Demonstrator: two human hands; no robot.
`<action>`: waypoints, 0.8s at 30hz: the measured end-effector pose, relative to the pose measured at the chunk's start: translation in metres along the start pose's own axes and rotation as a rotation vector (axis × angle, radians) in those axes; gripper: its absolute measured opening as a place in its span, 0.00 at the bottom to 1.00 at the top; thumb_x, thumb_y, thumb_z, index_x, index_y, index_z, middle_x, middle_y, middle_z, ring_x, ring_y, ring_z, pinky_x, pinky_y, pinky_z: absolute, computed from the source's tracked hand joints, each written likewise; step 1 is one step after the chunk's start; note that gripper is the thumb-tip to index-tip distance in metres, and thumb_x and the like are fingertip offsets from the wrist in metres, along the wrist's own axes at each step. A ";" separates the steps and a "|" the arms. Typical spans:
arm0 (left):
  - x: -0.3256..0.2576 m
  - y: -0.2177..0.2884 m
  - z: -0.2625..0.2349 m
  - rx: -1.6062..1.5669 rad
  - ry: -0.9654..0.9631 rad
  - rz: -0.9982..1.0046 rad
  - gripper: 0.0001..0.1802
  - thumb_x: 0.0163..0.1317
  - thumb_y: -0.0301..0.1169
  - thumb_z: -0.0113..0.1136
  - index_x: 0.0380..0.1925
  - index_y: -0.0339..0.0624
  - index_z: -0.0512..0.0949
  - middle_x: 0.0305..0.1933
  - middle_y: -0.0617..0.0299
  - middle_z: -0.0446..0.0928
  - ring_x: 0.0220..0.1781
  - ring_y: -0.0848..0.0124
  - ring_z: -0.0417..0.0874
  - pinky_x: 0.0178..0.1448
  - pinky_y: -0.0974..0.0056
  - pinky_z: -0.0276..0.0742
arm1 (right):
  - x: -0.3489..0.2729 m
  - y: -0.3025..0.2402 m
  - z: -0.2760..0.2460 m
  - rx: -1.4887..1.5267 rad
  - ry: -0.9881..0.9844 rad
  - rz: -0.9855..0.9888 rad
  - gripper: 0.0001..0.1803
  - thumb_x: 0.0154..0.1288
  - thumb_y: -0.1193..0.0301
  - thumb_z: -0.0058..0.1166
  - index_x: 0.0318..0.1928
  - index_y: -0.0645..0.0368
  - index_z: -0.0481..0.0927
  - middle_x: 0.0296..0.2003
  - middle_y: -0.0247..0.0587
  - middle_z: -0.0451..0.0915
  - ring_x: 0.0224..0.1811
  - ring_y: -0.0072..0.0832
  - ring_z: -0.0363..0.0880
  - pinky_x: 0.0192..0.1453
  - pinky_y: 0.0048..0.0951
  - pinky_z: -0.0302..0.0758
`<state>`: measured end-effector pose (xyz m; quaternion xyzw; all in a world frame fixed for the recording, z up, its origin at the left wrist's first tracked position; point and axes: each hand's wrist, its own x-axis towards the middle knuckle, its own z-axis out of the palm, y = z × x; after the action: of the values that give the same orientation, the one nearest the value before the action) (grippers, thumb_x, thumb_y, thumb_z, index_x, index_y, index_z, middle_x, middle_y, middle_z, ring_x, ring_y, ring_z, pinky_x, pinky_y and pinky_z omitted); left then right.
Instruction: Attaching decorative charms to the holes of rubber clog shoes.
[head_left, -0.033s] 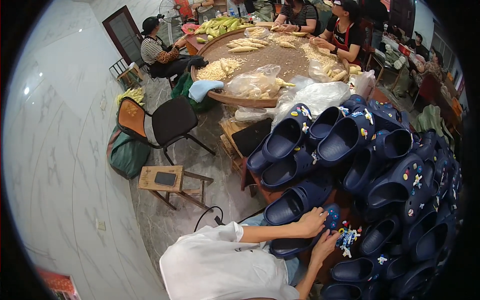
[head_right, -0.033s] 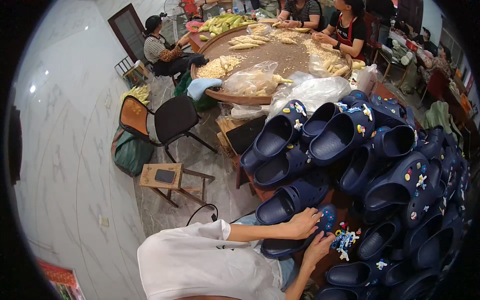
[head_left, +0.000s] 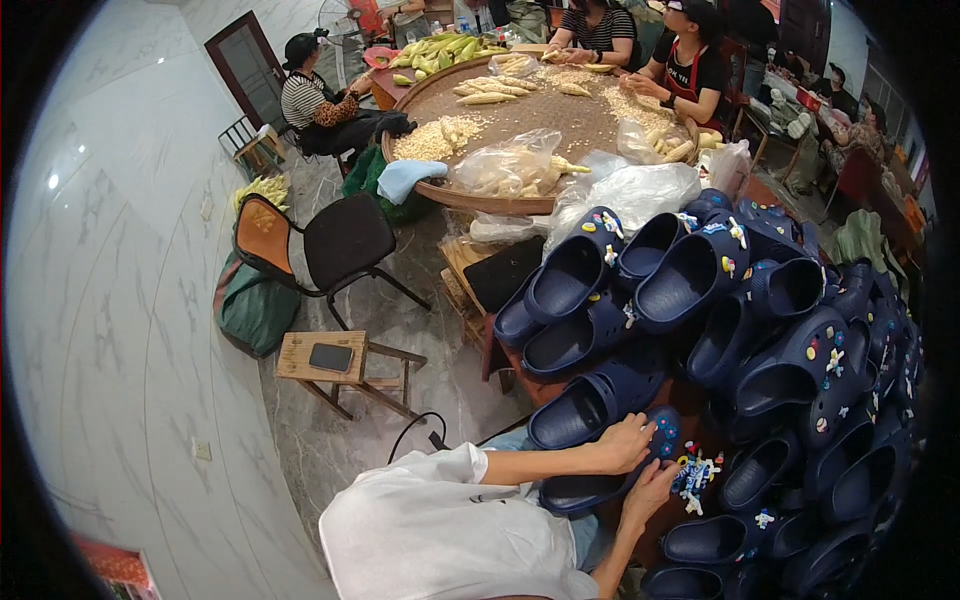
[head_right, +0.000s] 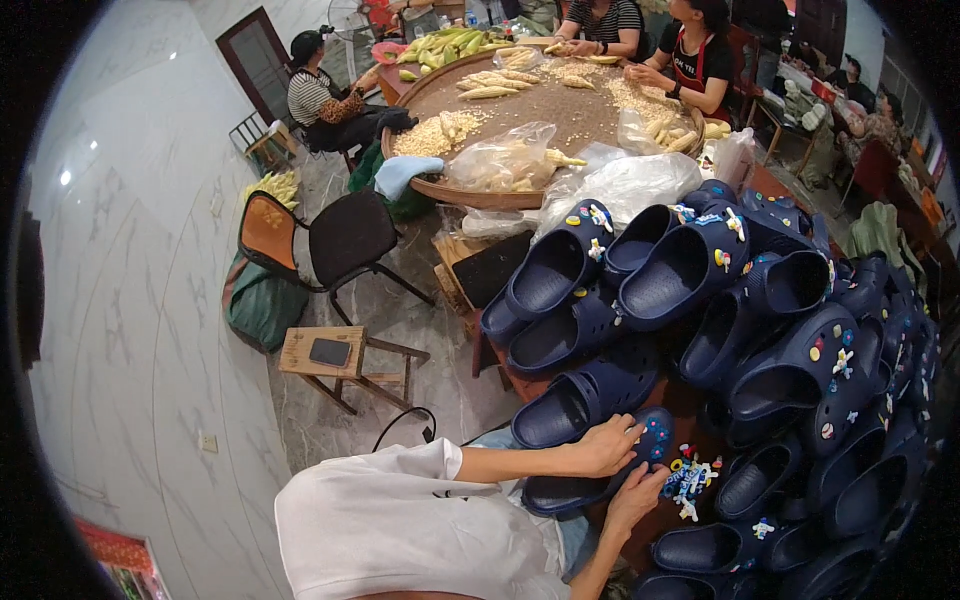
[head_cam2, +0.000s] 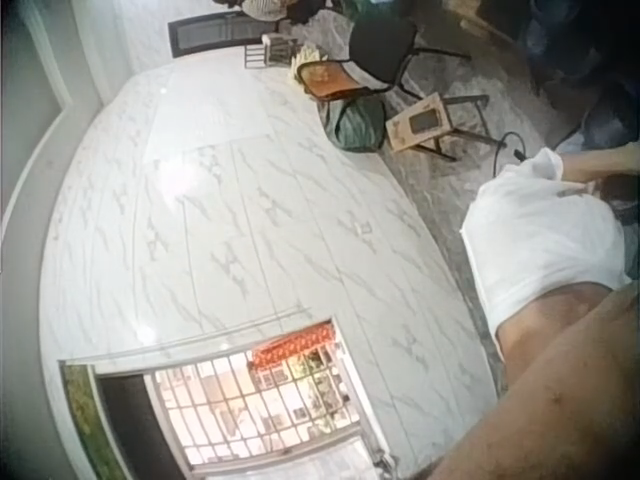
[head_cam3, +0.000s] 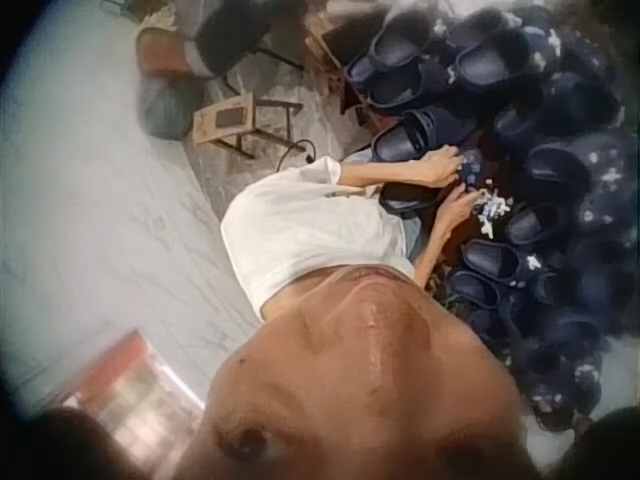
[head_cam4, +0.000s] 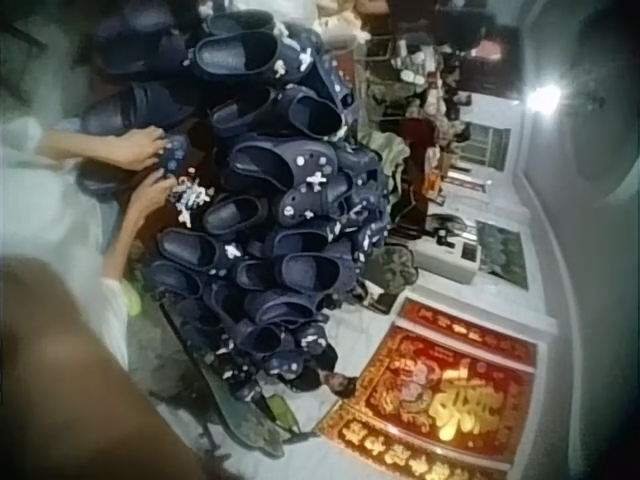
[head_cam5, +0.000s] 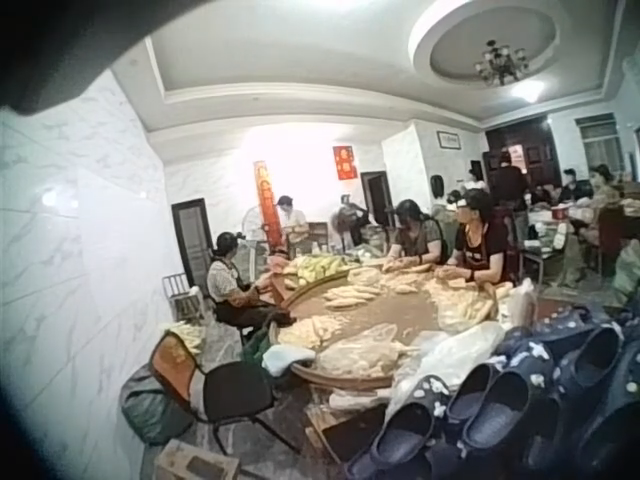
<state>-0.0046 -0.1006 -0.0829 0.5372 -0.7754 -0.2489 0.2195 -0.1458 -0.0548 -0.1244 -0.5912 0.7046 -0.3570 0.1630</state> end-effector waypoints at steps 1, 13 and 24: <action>0.002 -0.002 0.001 0.000 0.002 -0.003 0.29 0.60 0.31 0.63 0.60 0.29 0.69 0.51 0.38 0.71 0.52 0.46 0.75 0.54 0.51 0.78 | 0.000 -0.003 -0.001 0.000 -0.003 -0.003 0.12 0.77 0.67 0.46 0.45 0.65 0.67 0.34 0.60 0.75 0.36 0.55 0.77 0.39 0.49 0.71; 0.014 -0.012 0.015 0.135 0.056 0.037 0.21 0.55 0.25 0.64 0.49 0.30 0.75 0.42 0.44 0.75 0.45 0.51 0.78 0.44 0.56 0.82 | 0.002 0.008 0.001 -0.068 -0.006 -0.140 0.05 0.73 0.75 0.44 0.42 0.65 0.67 0.36 0.63 0.75 0.40 0.63 0.75 0.40 0.53 0.71; 0.016 -0.011 0.020 0.242 0.025 0.033 0.23 0.48 0.25 0.67 0.46 0.27 0.77 0.42 0.44 0.77 0.45 0.54 0.80 0.44 0.57 0.82 | 0.011 0.032 0.001 0.011 0.102 0.022 0.11 0.79 0.69 0.38 0.46 0.64 0.71 0.37 0.63 0.79 0.39 0.61 0.78 0.40 0.51 0.72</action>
<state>-0.0141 -0.1161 -0.1038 0.5500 -0.8057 -0.1432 0.1667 -0.1709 -0.0638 -0.1449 -0.5635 0.7166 -0.3886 0.1341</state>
